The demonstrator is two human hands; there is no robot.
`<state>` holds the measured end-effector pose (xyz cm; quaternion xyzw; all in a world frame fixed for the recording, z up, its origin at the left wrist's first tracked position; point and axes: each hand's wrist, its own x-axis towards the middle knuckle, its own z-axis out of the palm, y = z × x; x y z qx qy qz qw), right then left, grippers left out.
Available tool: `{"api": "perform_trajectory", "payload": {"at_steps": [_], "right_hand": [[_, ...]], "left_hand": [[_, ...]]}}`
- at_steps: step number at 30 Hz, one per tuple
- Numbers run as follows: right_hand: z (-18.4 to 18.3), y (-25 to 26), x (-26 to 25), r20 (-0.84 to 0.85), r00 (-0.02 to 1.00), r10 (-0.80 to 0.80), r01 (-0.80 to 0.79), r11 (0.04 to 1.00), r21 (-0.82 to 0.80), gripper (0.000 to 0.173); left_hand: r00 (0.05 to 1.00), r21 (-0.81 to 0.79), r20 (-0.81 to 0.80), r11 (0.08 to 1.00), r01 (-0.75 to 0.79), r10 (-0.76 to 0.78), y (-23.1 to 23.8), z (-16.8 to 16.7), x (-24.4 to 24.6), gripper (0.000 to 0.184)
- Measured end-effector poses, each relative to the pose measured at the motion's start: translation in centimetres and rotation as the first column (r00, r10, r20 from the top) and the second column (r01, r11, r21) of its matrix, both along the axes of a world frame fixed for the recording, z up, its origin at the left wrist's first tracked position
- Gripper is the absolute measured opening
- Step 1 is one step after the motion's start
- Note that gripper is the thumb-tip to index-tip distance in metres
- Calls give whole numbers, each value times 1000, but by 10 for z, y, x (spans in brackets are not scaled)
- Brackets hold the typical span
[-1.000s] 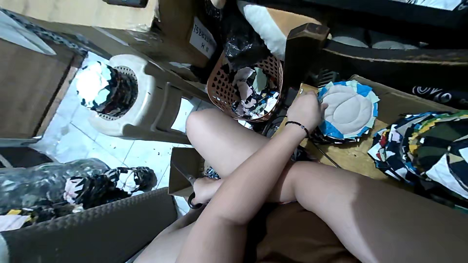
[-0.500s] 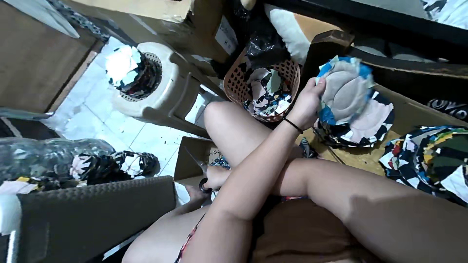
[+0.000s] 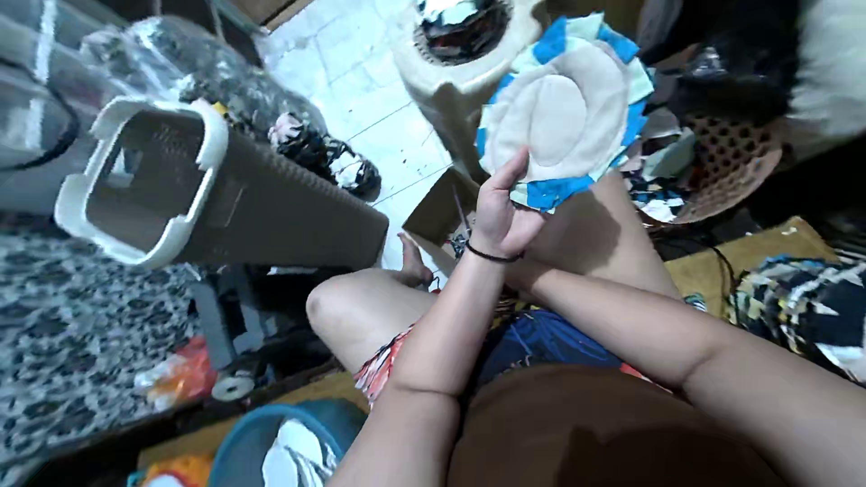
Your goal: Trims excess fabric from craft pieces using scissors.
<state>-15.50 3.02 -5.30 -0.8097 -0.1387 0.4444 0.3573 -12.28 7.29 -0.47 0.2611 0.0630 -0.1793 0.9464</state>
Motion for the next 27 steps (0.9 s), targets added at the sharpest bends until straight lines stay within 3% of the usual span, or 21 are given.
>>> {"api": "perform_trajectory", "payload": {"at_steps": [2,3,4,6,8,12,16,20,24,27], "right_hand": [[-38,19,1,-261,901,-347,409,880,241,27],[-42,23,0,-347,844,-409,508,817,272,30],[-46,26,-1,-376,822,-427,546,780,307,34],[-49,25,-2,-393,819,-418,558,738,380,37],[-48,23,-3,-388,820,-422,566,701,435,32],[-61,24,-11,-301,879,-369,475,624,621,43],[-65,32,-17,-260,940,-223,342,633,694,82],[-61,39,-23,-141,982,-128,191,692,697,110],[-53,40,-20,29,993,-116,72,772,632,112],[-51,40,-15,48,986,-160,101,802,588,111]], "left_hand": [[997,127,29,989,-70,66,36,-1,-3,37],[993,197,53,974,-114,105,52,-4,-6,42],[985,241,81,956,-167,152,68,-8,-10,42],[953,289,93,908,-303,289,91,-15,-20,21],[904,288,71,859,-422,421,108,-25,-26,18],[795,309,52,747,-588,605,123,-43,-24,27],[749,460,169,621,-634,640,122,-58,-17,28],[750,501,185,595,-628,635,119,-67,-9,36],[810,611,187,580,-538,555,117,-71,-10,45],[839,628,197,592,-505,507,117,-72,-13,48]]}}
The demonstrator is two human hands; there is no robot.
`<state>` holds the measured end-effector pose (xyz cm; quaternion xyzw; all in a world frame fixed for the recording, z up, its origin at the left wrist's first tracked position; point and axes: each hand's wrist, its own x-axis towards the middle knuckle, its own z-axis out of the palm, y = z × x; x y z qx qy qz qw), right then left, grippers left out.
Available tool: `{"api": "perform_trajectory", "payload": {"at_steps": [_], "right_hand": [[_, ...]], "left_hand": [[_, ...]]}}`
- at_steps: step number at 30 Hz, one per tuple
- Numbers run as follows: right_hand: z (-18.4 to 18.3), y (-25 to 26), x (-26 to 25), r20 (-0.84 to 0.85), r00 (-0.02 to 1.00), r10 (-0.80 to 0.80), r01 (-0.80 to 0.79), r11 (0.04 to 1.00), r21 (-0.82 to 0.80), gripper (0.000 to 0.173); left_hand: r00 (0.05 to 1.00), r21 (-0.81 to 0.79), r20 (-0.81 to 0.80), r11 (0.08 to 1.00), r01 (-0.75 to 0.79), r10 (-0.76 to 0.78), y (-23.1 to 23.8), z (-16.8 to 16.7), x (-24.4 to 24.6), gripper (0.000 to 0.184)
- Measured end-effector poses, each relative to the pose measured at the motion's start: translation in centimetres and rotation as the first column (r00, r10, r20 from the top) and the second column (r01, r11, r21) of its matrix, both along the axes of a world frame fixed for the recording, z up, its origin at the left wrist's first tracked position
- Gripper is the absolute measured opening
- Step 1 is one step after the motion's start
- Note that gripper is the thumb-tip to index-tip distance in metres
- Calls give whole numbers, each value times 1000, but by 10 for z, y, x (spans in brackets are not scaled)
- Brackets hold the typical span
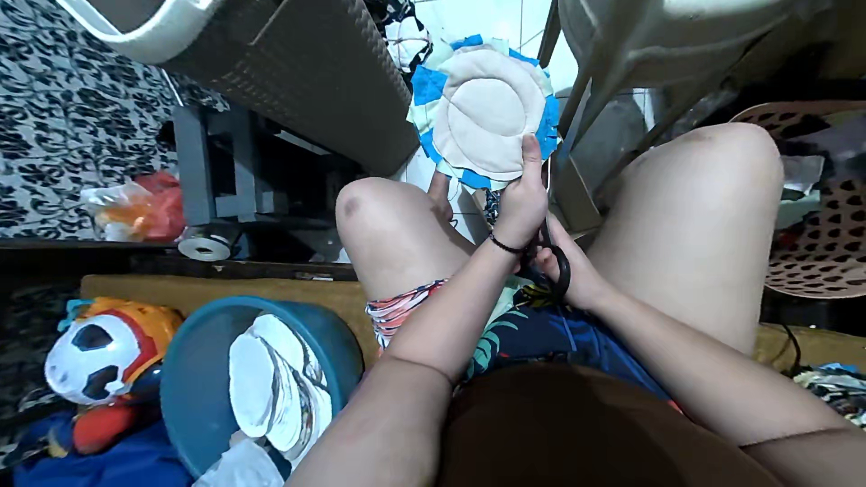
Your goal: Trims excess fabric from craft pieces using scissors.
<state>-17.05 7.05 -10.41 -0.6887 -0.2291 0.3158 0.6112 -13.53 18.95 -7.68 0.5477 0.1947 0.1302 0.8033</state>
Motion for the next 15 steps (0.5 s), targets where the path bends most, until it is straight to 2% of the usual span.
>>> {"api": "perform_trajectory", "payload": {"at_steps": [4,7,12,15], "right_hand": [[3,-2,1,-65,997,-41,42,999,24,99],[7,-3,-1,-84,994,-76,76,997,4,98],[10,-6,-5,-79,992,-104,101,994,-40,78],[10,-6,-9,-79,990,-113,110,993,-36,72]], "left_hand": [[999,105,-40,994,-19,23,-1,0,-2,37],[999,123,-28,992,-13,16,-2,-2,-5,40],[995,191,-98,982,-17,36,-6,-2,-10,40],[980,189,-198,982,4,34,-6,1,-15,48]]}}
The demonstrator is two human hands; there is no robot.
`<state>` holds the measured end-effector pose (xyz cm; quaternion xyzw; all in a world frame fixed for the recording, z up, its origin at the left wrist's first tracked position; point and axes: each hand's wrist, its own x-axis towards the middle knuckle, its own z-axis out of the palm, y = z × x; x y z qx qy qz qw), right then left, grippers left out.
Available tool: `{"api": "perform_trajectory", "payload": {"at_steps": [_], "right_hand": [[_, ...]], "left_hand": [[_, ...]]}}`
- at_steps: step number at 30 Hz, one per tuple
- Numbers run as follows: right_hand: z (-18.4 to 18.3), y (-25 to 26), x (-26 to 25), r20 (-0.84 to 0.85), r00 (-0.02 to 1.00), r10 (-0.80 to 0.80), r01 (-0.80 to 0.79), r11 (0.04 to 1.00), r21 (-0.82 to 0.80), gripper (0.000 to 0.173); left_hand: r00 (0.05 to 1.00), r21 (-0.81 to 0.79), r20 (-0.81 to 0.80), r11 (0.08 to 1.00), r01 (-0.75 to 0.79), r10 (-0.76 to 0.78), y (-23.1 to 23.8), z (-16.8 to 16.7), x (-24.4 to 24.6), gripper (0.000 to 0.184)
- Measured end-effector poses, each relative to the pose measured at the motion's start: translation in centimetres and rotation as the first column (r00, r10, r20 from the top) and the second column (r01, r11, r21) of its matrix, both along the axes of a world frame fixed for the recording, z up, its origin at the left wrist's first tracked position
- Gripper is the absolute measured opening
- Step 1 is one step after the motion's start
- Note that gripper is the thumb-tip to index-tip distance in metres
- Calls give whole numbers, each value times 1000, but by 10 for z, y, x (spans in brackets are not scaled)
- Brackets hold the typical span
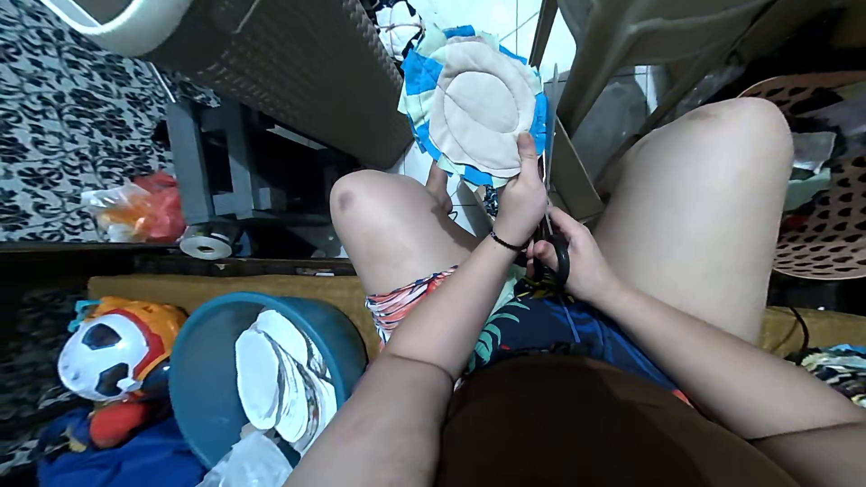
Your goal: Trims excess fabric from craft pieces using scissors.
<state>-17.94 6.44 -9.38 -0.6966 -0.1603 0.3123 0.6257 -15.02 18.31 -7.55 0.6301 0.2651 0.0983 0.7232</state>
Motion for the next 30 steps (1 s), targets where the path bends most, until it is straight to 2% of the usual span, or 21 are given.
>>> {"api": "perform_trajectory", "payload": {"at_steps": [2,7,12,15,17,20,22,24,28,30], "right_hand": [[1,0,-1,-14,1000,-2,1,1000,-8,69],[0,1,-4,-37,999,-17,17,1000,3,64],[2,4,-7,-81,994,-78,79,997,10,52],[1,5,-9,-79,990,-115,116,993,17,47],[1,4,-9,-86,991,-106,109,994,27,45],[-2,2,-4,-98,995,-10,14,999,40,51],[-5,0,2,-88,993,74,-70,996,47,69],[-6,0,5,-80,993,92,-88,995,43,80],[-5,0,7,-63,996,60,-59,998,17,75],[-4,0,7,-60,997,50,-50,999,11,73]], "left_hand": [[1000,-6,-26,1000,-12,12,-1,0,-2,50],[998,-29,43,999,-43,45,-1,-5,-2,46],[997,-43,-19,996,-82,81,-1,1,-2,46],[995,-105,-24,990,-96,94,-2,2,-2,48],[997,-191,41,980,-63,72,0,0,-3,51],[988,-194,101,977,-93,115,0,-6,1,44],[980,-237,165,969,-69,110,2,-11,0,46],[981,-264,158,962,-66,110,2,-10,-1,49],[991,-296,100,954,-57,90,0,-5,-6,52],[990,-315,130,949,-20,63,1,-6,-9,55]]}}
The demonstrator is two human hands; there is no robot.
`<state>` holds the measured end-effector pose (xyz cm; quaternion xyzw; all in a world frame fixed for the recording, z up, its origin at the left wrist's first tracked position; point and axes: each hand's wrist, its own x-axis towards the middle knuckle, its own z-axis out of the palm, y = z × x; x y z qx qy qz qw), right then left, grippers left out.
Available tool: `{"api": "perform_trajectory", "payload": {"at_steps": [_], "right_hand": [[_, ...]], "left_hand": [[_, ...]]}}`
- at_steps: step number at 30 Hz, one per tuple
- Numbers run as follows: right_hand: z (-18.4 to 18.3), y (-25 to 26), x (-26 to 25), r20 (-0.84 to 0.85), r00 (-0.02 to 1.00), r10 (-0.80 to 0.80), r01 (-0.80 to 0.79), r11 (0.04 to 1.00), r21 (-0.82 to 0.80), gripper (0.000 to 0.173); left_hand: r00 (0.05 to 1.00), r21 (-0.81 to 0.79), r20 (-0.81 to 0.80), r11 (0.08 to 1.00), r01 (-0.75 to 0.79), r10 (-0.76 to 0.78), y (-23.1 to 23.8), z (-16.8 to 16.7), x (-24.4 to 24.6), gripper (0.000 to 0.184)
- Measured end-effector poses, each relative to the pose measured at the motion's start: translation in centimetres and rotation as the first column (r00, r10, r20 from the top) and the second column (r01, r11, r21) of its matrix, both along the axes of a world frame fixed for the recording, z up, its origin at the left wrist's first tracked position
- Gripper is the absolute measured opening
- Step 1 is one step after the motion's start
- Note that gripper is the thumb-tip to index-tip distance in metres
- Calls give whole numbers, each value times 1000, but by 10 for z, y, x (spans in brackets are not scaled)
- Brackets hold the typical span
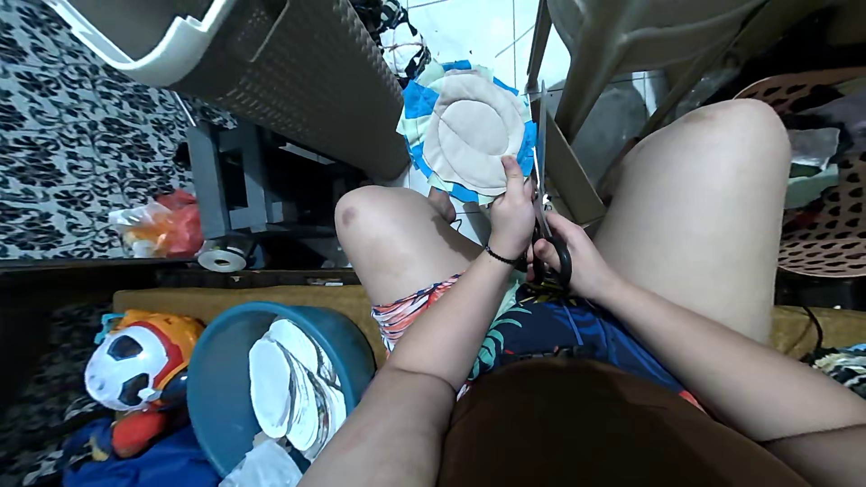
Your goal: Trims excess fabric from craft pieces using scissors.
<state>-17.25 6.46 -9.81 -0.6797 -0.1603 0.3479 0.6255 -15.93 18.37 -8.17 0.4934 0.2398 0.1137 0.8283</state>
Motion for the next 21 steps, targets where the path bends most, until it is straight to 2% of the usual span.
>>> {"api": "perform_trajectory", "payload": {"at_steps": [6,11,18,21], "right_hand": [[2,3,-3,-55,997,-47,47,999,1,62],[5,3,-4,-79,994,-76,77,997,9,52],[6,2,-8,-98,989,-112,115,993,22,36],[1,0,-5,-133,991,-24,30,998,47,45]], "left_hand": [[999,-14,-23,999,-49,49,1,-2,-2,51],[995,-111,67,992,-60,68,3,-6,-2,48],[998,-179,-34,982,-53,47,6,-3,-3,55],[997,-157,-66,987,-40,30,11,-2,-5,60]]}}
